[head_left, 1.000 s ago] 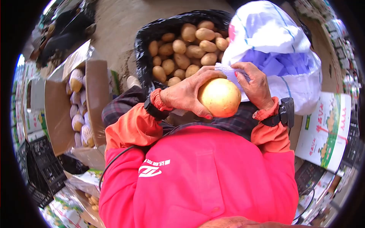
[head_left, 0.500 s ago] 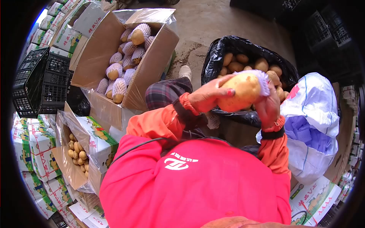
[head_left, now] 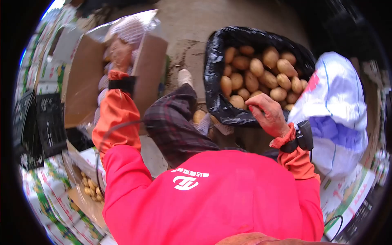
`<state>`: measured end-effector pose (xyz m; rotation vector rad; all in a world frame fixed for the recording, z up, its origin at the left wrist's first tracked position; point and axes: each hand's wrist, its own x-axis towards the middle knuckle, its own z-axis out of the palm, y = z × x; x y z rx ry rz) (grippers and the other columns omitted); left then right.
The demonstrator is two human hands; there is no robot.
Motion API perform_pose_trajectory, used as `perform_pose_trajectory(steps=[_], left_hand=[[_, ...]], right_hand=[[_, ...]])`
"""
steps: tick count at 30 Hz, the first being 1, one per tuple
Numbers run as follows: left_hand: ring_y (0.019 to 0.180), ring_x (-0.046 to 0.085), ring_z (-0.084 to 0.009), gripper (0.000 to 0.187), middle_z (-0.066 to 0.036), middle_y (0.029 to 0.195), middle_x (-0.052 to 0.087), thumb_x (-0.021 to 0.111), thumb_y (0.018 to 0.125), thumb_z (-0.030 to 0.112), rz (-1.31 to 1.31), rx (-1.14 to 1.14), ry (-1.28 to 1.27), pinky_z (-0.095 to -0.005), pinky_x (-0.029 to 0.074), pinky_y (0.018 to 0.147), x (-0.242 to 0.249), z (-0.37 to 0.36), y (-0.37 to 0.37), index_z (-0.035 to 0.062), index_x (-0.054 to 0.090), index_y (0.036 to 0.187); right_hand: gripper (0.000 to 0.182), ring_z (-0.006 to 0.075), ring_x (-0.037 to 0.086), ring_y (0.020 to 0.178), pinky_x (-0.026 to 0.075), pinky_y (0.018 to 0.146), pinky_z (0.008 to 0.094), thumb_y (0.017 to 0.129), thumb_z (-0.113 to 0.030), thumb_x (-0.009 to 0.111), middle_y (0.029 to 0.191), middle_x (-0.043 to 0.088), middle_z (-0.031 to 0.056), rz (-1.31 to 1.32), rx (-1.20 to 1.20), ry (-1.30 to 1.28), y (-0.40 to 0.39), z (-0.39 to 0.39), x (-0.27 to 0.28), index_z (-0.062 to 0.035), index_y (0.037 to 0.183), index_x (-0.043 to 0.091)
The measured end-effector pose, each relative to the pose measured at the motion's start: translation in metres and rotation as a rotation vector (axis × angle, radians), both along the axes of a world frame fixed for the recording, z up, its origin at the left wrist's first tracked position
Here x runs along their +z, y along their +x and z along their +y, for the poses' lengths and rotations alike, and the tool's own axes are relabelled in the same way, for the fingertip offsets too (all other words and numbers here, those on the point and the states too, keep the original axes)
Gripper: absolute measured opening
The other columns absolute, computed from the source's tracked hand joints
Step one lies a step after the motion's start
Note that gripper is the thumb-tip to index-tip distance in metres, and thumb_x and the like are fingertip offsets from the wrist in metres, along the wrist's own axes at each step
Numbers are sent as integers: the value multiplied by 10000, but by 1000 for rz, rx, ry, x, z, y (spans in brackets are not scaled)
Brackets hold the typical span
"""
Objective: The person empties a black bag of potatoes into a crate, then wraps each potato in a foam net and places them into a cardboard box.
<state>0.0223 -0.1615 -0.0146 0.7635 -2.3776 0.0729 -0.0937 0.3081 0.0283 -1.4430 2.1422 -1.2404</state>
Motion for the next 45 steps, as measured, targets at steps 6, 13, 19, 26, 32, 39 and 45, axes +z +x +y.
perform_pose_trajectory(steps=[6, 13, 19, 26, 32, 39, 45], left_hand=[[1123, 468, -302, 455, -76, 1359, 340, 415, 788, 232, -906, 201, 14, -430, 370, 924, -48, -59, -43, 162, 461, 1235], [912, 594, -287, 425, -165, 976, 619, 535, 806, 294, -580, -688, 923, -345, 452, 803, -43, 185, -173, 60, 515, 1160], [1063, 497, -377, 747, -263, 1101, 527, 560, 760, 486, -586, -449, 1062, -383, 398, 890, -170, 327, -242, 40, 294, 1297], [798, 570, -183, 641, -109, 1019, 552, 608, 765, 329, -263, -279, 1837, -342, 476, 680, -136, 339, -219, 82, 312, 1278], [920, 552, -197, 496, -100, 1096, 516, 584, 802, 268, -34, -678, 2635, -357, 477, 774, -49, 369, -156, 71, 404, 1219], [964, 525, -159, 678, -86, 1094, 505, 738, 656, 166, -398, -1274, 1742, -276, 439, 823, 33, 433, -111, 31, 385, 1219], [1138, 380, -262, 701, -141, 1161, 410, 763, 585, 194, -328, -1579, 1207, -341, 295, 980, 64, 453, -79, 21, 426, 1174]], right_hand=[[115, 215, 561, 715, 442, 639, 287, 783, -25, 550, 792, 568, 103, -93, -451, 204, -12, 109, -8, -26, 893, 584], [109, 150, 567, 695, 445, 626, 258, 831, -65, 530, 803, 599, 84, 17, -834, 150, -19, 189, -8, -21, 916, 583], [163, 249, 572, 786, 455, 682, 332, 760, -68, 568, 872, 597, 83, 612, -969, 466, -50, 261, 20, -68, 920, 597], [274, 237, 500, 970, 412, 770, 374, 725, -120, 500, 1007, 539, 46, 896, -747, 960, -98, 301, -15, -175, 970, 610], [237, 219, 488, 1005, 365, 830, 391, 715, -132, 523, 989, 548, 22, 810, -637, 936, -108, 319, -33, -180, 929, 614], [188, 228, 550, 855, 391, 790, 372, 704, -107, 622, 842, 588, 40, 713, -692, 420, -53, 267, 44, -108, 889, 586], [147, 270, 567, 763, 455, 673, 338, 755, -110, 605, 817, 579, 101, 380, -520, 129, -15, 194, 48, -77, 897, 609]])
